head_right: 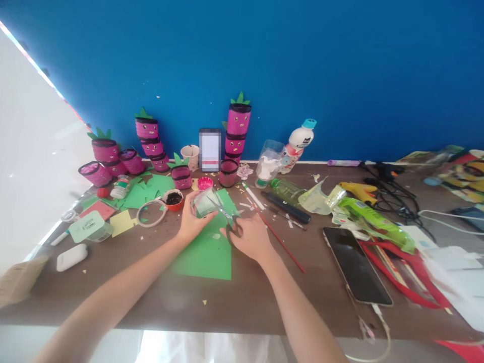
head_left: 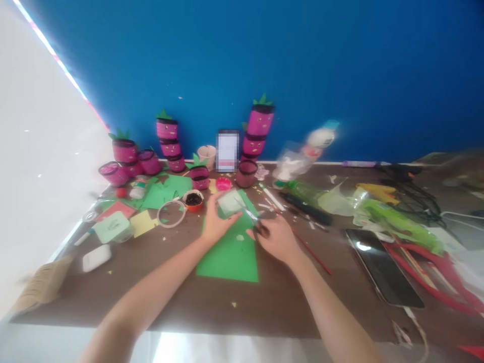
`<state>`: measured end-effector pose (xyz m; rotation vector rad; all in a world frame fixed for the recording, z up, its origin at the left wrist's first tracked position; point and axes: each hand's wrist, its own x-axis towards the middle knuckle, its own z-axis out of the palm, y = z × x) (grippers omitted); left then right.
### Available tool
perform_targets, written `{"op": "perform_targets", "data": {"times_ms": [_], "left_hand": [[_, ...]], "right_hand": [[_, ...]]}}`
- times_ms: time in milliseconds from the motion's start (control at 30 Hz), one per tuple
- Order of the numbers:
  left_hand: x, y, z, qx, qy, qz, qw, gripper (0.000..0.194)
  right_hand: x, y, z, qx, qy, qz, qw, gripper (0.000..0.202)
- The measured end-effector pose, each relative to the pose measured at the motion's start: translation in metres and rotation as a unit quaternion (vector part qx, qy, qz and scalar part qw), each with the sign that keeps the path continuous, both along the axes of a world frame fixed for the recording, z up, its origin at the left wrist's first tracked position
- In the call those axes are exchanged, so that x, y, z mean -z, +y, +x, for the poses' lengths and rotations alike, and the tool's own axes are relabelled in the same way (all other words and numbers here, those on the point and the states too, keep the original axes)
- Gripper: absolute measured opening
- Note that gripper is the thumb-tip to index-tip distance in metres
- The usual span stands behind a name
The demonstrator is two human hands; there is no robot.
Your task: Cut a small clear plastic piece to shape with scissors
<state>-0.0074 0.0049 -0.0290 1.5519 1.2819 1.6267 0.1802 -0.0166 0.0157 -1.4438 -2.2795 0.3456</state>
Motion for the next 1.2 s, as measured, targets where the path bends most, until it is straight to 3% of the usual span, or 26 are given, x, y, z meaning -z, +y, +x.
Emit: {"op": "perform_targets", "data": {"times_ms": [300,567,933,1200], "left_hand": [[0.002,-0.001,-0.002,-0.019,0.136,0.089,0.986,0.062],[-0.006,-0.003,-0.002,-0.063,0.188,0.143,0.970,0.057],[-0.001,-0.001,-0.002,-0.049,0.170,0.083,0.981,0.058],[-0.002,-0.002,-0.001,-0.048,0.192,0.093,0.976,0.055]], "right_hand": [[-0.003,-0.003,-0.001,-0.013,0.056,-0.111,0.992,0.046],[0.000,-0.002,0.003,-0.022,0.156,-0.261,0.952,0.045],[-0.008,-0.002,-0.001,0.005,0.158,-0.285,0.945,0.052],[-0.006,0.003,0.006,0.016,0.185,-0.271,0.944,0.049]]}}
